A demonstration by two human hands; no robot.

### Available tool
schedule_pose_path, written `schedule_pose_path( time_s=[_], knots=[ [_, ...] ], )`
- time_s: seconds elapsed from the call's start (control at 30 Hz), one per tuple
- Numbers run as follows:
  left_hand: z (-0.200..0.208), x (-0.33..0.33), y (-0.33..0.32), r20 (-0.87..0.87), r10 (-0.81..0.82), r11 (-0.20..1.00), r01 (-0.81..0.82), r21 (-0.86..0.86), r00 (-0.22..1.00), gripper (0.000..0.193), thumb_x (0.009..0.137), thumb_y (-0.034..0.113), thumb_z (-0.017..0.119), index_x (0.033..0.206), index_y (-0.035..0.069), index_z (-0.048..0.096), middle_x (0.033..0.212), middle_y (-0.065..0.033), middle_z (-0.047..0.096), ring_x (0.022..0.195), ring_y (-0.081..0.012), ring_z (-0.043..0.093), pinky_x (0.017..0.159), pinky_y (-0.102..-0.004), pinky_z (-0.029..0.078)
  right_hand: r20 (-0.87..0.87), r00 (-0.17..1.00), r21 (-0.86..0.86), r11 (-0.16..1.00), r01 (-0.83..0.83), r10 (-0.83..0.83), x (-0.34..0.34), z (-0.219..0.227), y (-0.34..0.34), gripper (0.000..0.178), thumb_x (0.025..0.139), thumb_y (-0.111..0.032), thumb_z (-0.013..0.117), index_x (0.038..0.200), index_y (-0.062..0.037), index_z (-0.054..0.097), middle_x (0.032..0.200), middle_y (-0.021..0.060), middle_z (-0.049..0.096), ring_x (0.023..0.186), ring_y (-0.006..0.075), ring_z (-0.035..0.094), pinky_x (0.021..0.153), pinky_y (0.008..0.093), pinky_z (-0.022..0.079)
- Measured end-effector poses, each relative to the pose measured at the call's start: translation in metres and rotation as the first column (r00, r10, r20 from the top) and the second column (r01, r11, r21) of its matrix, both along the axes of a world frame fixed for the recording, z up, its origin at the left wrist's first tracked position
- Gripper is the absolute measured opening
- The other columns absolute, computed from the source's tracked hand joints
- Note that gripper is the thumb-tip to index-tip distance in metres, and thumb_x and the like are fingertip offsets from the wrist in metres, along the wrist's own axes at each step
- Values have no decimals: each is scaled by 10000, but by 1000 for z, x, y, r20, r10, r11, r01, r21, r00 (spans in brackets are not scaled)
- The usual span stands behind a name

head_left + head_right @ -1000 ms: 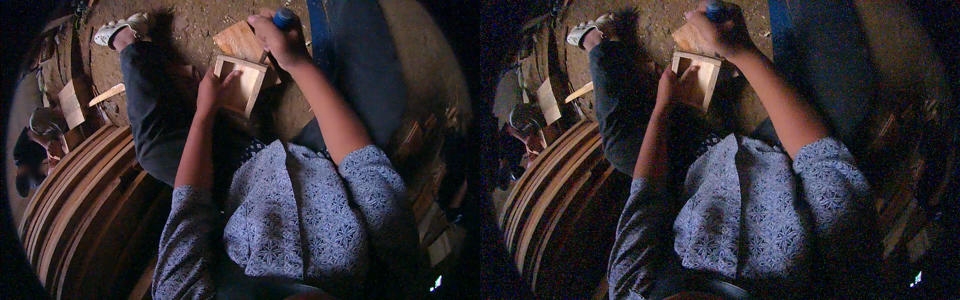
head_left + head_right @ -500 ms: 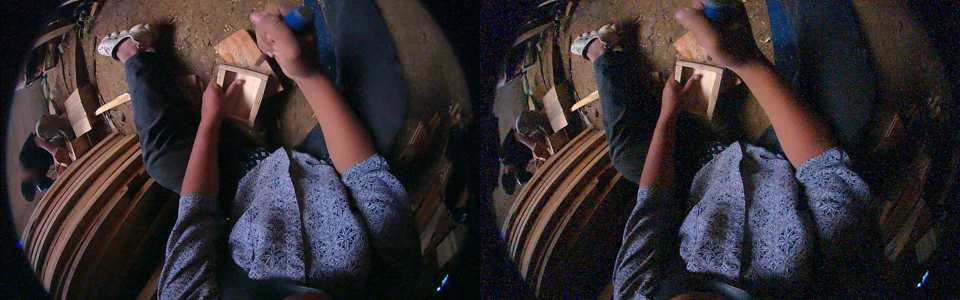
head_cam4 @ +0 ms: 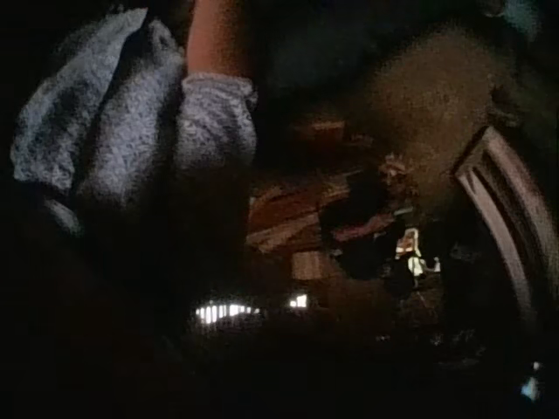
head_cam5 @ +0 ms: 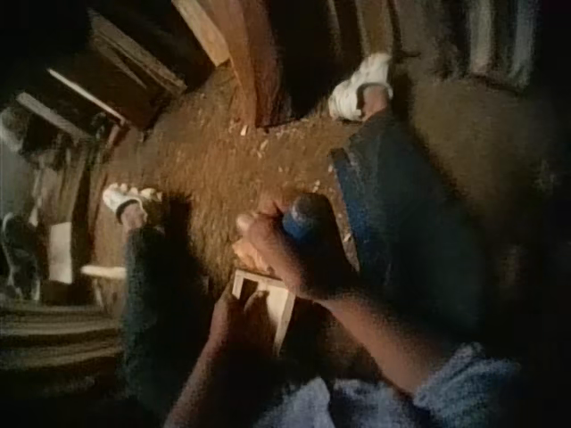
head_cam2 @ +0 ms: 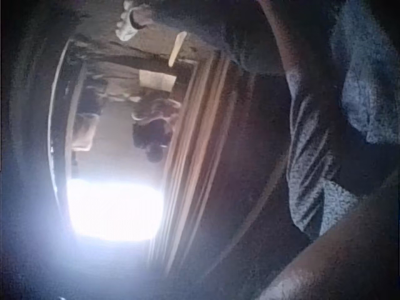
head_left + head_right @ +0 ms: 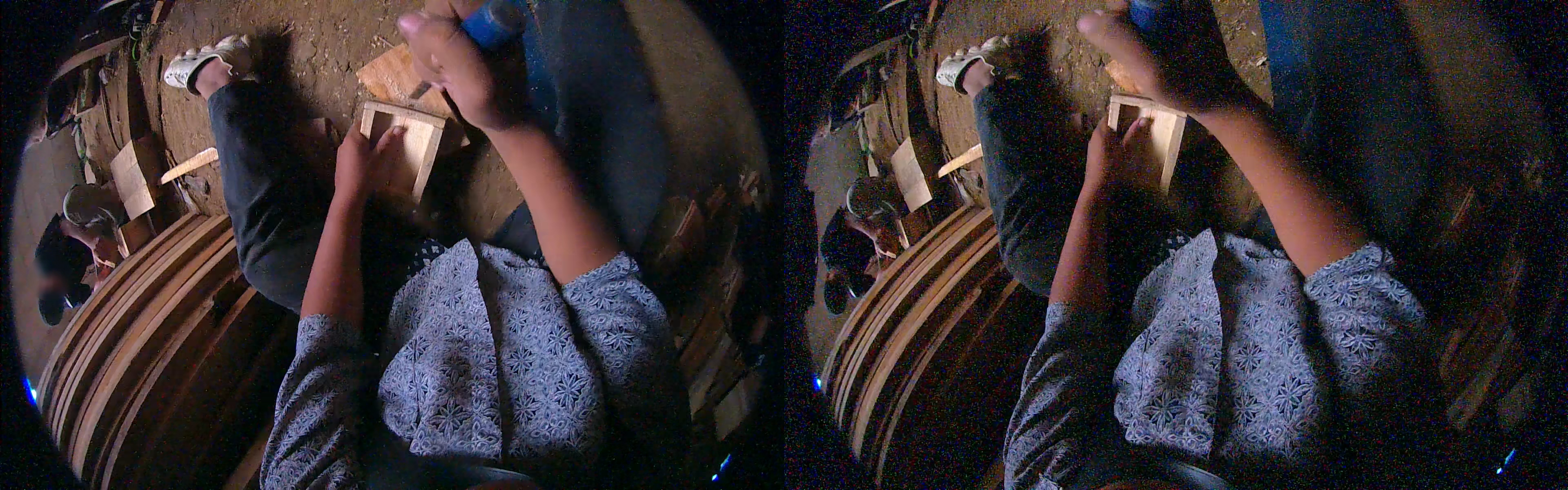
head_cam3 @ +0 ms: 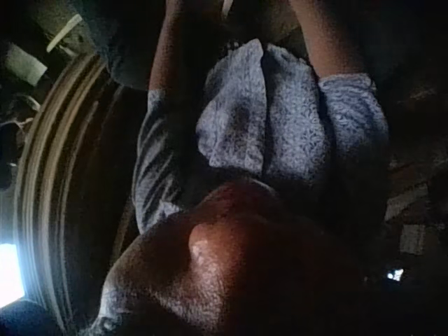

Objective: The person sits on the floor and uses a chisel to carve a small wooden block, repeatedly removing shavings and shaping the edges. The person rotates the block to work on different sides and occasionally pauses to inspect the carved surfaces.

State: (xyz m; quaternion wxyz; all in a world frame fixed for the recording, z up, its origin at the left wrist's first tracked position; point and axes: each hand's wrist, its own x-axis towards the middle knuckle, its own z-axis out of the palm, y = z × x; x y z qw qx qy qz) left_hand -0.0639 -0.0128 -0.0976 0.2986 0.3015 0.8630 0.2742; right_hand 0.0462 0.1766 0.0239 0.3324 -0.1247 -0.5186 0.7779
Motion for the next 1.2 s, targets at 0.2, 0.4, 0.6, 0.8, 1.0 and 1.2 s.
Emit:
schedule_pose_path(
  time_s=[0.2, 0.4, 0.6, 0.8, 1.0, 1.2],
  knots=[
    [7, -1, 10, 13, 14, 1000, -14, -25, 1000, 534, 787, 448, 719, 1069, 7, 610, 978, -204, 676, 941, -352, 654, 799, -403, 510, 194, 965, 280, 953, 118, -176, -15, -61, 3, 290, 840, -193, 621, 615, -76, 480, 523, -9, 423, 471, 109, 416, 472, 285, 331],
    [-5, 1, -4, -45, -4, 1000, 4, 3, 999, 561, 788, 461, 715, 1078, -5, 595, 990, -221, 667, 947, -371, 645, 798, -407, 508, 173, 969, 191, 971, 143, -176, -8, -21, 0, 323, 813, -239, 648, 608, -68, 465, 512, 31, 441, 485, 154, 451, 495, 327, 360],
    [6, -1, 12, -10, -26, 999, 25, -30, 1000, 590, 774, 479, 720, 1096, 2, 590, 1000, -222, 664, 962, -378, 638, 805, -414, 505, 180, 978, -78, 990, 120, -105, -10, -51, 8, 325, 852, -136, 591, 583, -114, 410, 491, -36, 359, 407, 60, 328, 408, 254, 267],
    [-8, 1, -7, -26, 27, 1000, -27, -4, 999, 578, 774, 473, 723, 1093, 8, 600, 1001, -222, 665, 970, -371, 638, 808, -412, 503, -66, 997, -34, 998, 49, -51, -6, -14, 6, 324, 859, -169, 594, 599, -111, 411, 497, -27, 358, 405, 68, 339, 396, 246, 273],
    [-9, -3, 6, 29, 4, 999, -5, 40, 1000, 388, 836, 319, 711, 1064, 17, 623, 969, -120, 693, 863, -211, 652, 780, -338, 505, 147, 965, 331, 930, 159, -217, -16, -66, -1, 235, 844, -143, 619, 643, -100, 502, 543, -53, 441, 480, 41, 403, 441, 242, 307],
    [-8, -1, 0, -90, 5, 998, -11, -57, 996, 541, 782, 450, 722, 1067, 3, 613, 953, -215, 676, 925, -364, 656, 786, -407, 513, -24, 996, -18, 996, 83, -84, -8, -36, 5, 309, 854, -138, 589, 596, -105, 422, 512, -51, 390, 420, 61, 362, 413, 245, 266]
  ],
)
